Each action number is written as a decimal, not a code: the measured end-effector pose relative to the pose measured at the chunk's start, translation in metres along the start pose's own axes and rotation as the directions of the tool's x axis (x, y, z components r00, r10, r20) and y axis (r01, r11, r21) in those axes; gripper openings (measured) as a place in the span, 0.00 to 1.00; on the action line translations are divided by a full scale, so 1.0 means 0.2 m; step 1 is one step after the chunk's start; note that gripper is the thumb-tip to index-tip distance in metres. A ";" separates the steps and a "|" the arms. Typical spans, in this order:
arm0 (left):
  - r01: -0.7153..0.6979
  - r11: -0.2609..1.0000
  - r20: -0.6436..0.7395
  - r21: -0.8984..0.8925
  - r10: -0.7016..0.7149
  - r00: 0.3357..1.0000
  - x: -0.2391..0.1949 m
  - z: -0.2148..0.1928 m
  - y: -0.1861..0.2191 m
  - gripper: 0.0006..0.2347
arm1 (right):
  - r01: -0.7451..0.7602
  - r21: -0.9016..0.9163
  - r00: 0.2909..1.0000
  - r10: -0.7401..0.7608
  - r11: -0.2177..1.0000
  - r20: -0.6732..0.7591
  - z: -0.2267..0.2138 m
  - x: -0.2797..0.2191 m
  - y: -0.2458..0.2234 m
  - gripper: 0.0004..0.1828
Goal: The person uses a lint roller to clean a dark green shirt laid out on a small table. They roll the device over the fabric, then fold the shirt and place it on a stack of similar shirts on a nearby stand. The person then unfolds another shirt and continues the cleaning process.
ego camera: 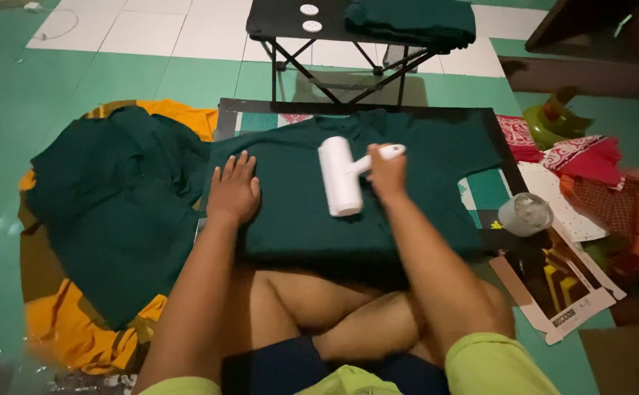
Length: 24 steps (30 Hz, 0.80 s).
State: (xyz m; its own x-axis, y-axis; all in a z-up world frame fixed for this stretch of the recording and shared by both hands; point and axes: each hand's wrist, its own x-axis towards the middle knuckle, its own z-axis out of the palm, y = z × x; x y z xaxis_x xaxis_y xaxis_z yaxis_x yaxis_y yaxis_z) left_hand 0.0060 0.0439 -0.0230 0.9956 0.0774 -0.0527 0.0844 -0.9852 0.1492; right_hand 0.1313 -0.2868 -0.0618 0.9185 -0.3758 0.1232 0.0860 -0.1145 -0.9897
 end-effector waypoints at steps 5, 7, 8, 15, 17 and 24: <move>0.012 1.000 0.003 -0.007 -0.012 1.000 0.01 0.02 0.01 0.25 | 0.054 -0.003 0.996 -0.054 0.999 -0.074 -0.16 0.01 -0.15 0.07; 0.018 1.000 0.002 -0.014 -0.018 1.000 0.02 0.01 0.01 0.25 | 0.049 -0.001 0.996 -0.049 0.999 -0.079 -0.06 -0.02 -0.14 0.07; 0.028 1.000 -0.006 0.009 -0.028 1.000 0.01 0.00 0.02 0.25 | -0.005 0.070 0.999 0.007 0.998 -0.031 0.02 -0.03 -0.07 0.09; -0.010 1.000 -0.010 0.002 0.010 1.000 0.01 0.01 0.00 0.25 | -0.098 0.075 0.987 0.087 0.992 0.133 0.30 -0.47 -0.12 0.08; -0.017 1.000 -0.016 -0.007 0.017 1.000 -0.01 -0.01 0.01 0.25 | -0.079 0.057 0.993 0.073 0.995 0.089 0.18 -0.34 -0.06 0.07; -0.016 1.000 -0.008 -0.008 0.016 1.000 0.01 0.02 -0.01 0.26 | 0.110 -0.103 0.990 -0.118 0.989 -0.073 -0.36 0.03 -0.10 0.07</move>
State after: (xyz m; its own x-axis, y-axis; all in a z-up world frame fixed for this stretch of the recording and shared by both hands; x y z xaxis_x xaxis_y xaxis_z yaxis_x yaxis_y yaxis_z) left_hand 0.0079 0.0454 -0.0280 0.9971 0.0628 -0.0422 0.0687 -0.9851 0.1575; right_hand 0.1078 -0.3524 -0.0351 0.8714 -0.4258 0.2437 0.1461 -0.2491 -0.9574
